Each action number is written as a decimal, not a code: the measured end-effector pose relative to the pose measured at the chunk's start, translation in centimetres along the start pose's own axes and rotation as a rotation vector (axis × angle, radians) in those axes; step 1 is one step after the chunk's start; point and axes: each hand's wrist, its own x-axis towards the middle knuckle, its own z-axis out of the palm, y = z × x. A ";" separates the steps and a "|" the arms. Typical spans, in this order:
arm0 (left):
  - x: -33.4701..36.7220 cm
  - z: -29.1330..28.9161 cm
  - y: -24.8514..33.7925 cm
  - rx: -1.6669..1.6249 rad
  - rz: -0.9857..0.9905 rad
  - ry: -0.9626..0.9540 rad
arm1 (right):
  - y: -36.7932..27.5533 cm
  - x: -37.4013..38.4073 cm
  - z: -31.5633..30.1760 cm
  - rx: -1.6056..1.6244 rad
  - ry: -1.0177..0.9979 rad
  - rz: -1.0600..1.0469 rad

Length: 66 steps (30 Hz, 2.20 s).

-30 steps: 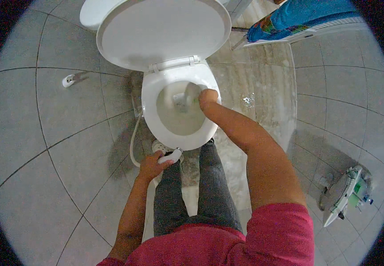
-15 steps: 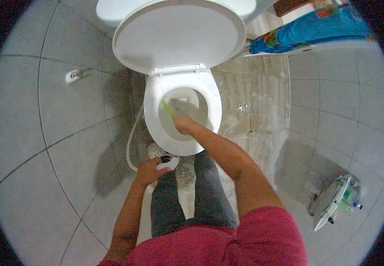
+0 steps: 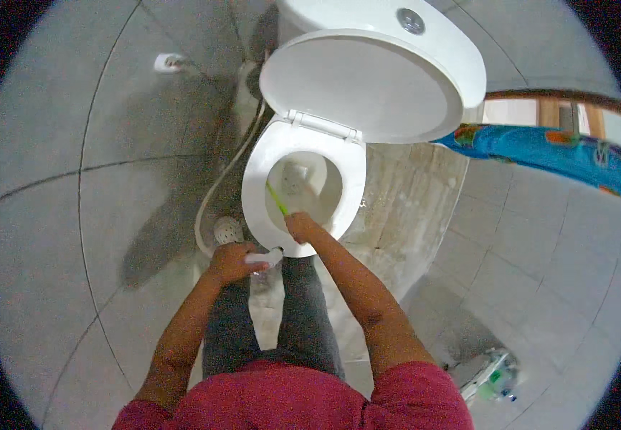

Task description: The person scrubs the inside of a white toilet bowl using a green toilet brush. They then pour liquid from a clear plastic bottle into the bowl and continue scrubbing the interior surfaces and rim.

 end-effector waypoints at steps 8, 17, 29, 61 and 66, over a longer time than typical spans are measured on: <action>0.0 2.6 -3.1 -0.012 0.061 0.087 | 6.1 -4.8 -5.5 -0.498 -0.133 0.414; -0.2 2.1 -2.7 -0.015 0.022 0.080 | -0.1 -4.9 -6.1 -0.529 -0.300 0.365; -0.2 2.5 -2.1 -0.076 -0.003 0.101 | 0.3 -1.7 -9.0 -0.673 -0.250 0.294; -1.0 -2.3 -4.8 0.207 -0.012 -0.111 | -4.8 -3.3 7.4 0.296 0.065 0.462; -1.1 -2.0 -2.3 0.244 0.002 -0.047 | -0.7 -1.2 4.0 0.003 -0.084 0.250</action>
